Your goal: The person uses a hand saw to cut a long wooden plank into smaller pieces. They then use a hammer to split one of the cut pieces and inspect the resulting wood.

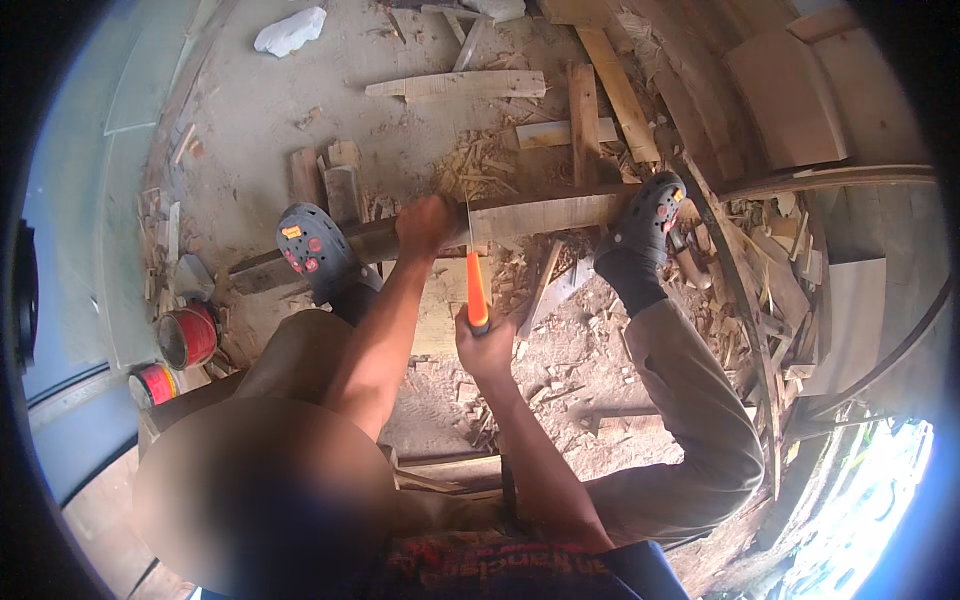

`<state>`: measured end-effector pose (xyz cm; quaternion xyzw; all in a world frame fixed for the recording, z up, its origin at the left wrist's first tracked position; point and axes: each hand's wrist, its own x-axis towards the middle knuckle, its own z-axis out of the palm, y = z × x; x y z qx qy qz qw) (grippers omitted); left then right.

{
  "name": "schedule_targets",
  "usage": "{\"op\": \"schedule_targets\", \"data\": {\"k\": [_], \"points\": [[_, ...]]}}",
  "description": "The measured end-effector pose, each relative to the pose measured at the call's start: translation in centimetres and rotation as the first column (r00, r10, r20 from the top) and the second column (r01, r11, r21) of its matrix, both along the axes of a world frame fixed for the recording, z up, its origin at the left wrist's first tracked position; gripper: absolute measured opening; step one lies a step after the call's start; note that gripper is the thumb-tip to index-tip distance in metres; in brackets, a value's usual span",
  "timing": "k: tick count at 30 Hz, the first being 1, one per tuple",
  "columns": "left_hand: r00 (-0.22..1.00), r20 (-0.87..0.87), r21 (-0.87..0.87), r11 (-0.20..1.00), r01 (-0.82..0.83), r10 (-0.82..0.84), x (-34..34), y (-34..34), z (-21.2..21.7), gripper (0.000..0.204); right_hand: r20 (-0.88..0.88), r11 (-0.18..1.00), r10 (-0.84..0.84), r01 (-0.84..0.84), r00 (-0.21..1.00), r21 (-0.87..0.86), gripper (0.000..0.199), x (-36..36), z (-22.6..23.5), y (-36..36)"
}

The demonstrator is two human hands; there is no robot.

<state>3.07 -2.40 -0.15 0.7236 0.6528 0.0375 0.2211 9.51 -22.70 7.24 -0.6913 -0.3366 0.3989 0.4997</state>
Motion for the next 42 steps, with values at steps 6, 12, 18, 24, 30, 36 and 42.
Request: {"op": "schedule_targets", "data": {"k": [6, 12, 18, 24, 30, 36, 42], "points": [[0.999, 0.039, 0.022, 0.999, 0.028, -0.028, 0.1, 0.6, 0.8, 0.040, 0.231, 1.000, 0.027, -0.024, 0.973, -0.012, 0.017, 2.2, -3.5, -2.1], [1.000, 0.006, -0.172, 0.985, 0.008, -0.007, -0.1, 3.2, -0.6, 0.046, 0.261, 0.993, 0.022, -0.051, 0.965, 0.103, 0.012, 3.0, 14.0, -6.7], [0.994, 0.103, -0.144, 0.990, -0.013, 0.028, 0.3, 2.9, 0.4, 0.047, 0.183, 0.996, 0.075, -0.083, 0.980, 0.039, 0.036, 8.9, 15.8, -14.7], [0.932, -0.095, 0.391, 0.847, 0.359, -0.351, -2.7, -3.6, -1.5, 0.066, -0.304, 0.951, -0.288, 0.234, 0.908, -0.201, 0.008, 5.1, 14.2, -12.7], [0.899, -0.352, 0.326, 0.866, 0.379, -0.261, -2.2, -2.8, -4.1, 0.073, -0.341, 0.969, -0.193, 0.124, 0.920, -0.212, 0.006, 4.2, 14.9, -13.8], [0.926, -0.222, 0.235, 0.905, 0.355, -0.306, -1.6, -1.5, -2.6, 0.065, -0.290, 0.968, -0.170, 0.104, 0.942, -0.230, 0.012, 4.1, 15.8, -13.1], [0.904, -0.074, -0.073, 0.907, 0.416, -0.421, -2.2, 3.1, 0.5, 0.074, -0.261, 0.977, -0.133, 0.082, 0.956, -0.197, 0.016, 3.7, 15.1, -13.4]]}}
